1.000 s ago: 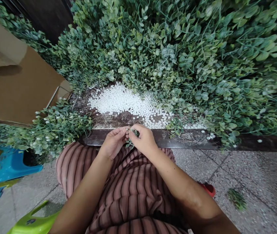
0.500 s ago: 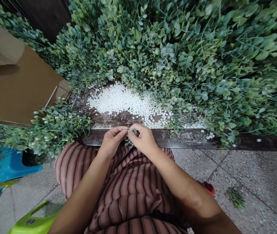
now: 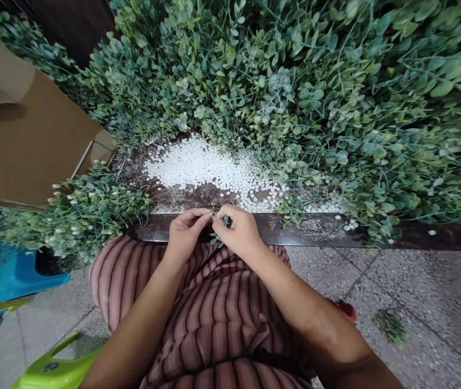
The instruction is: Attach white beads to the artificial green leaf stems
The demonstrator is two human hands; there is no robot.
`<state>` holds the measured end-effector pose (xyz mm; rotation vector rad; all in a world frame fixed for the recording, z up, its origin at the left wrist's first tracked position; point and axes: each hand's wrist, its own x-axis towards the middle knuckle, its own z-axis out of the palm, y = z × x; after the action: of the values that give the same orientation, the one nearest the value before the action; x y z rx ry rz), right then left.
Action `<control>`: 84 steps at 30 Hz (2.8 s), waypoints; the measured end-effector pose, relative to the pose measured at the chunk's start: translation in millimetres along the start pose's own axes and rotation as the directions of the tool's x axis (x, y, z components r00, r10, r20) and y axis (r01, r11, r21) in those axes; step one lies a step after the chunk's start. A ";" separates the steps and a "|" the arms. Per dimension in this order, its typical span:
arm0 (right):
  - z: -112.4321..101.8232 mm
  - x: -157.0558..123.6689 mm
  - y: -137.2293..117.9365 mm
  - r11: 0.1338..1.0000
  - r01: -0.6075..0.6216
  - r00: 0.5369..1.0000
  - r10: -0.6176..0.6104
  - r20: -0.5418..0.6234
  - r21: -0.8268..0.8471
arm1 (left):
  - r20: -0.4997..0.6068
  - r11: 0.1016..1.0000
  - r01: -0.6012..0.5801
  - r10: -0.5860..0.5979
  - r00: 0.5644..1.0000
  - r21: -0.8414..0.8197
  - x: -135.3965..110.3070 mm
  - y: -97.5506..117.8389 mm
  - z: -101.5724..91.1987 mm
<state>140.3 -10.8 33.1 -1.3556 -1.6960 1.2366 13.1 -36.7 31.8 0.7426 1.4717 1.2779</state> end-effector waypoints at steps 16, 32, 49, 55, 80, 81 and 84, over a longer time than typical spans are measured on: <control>2.2 1.3 2.4 1.000 -0.020 1.000 0.020 -0.019 0.001 | 0.017 0.981 -0.139 0.138 0.990 0.138 0.5 -9.6 -1.9; 3.9 5.2 -1.5 0.999 -0.048 0.999 0.048 -0.002 -0.007 | 0.049 0.907 -0.314 0.313 0.948 0.279 0.6 -13.4 -3.0; 12.1 1.2 10.0 0.999 0.012 0.997 -0.009 -0.082 0.031 | -0.002 0.865 -0.369 0.394 0.919 0.340 -1.5 -20.0 3.6; 17.8 0.2 14.5 0.997 0.009 0.992 0.000 -0.124 0.070 | -0.057 0.962 -0.214 0.226 0.972 0.170 -0.6 -27.1 7.3; 25.7 -0.5 22.3 0.987 -0.037 0.984 0.062 -0.164 0.155 | -0.048 0.992 -0.080 0.085 0.995 0.099 3.6 -31.1 6.0; 26.0 -0.6 22.4 0.987 -0.032 0.985 0.059 -0.165 0.158 | -0.049 0.992 -0.078 0.083 0.995 0.097 3.8 -30.6 5.6; 26.7 -0.2 21.2 0.984 -0.031 0.984 0.061 -0.168 0.175 | -0.049 0.993 -0.079 0.083 0.995 0.085 4.4 -28.3 5.1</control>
<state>124.3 -17.9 3.7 -1.3617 -1.4129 1.2230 21.0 -38.1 3.9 0.8364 1.5591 1.3124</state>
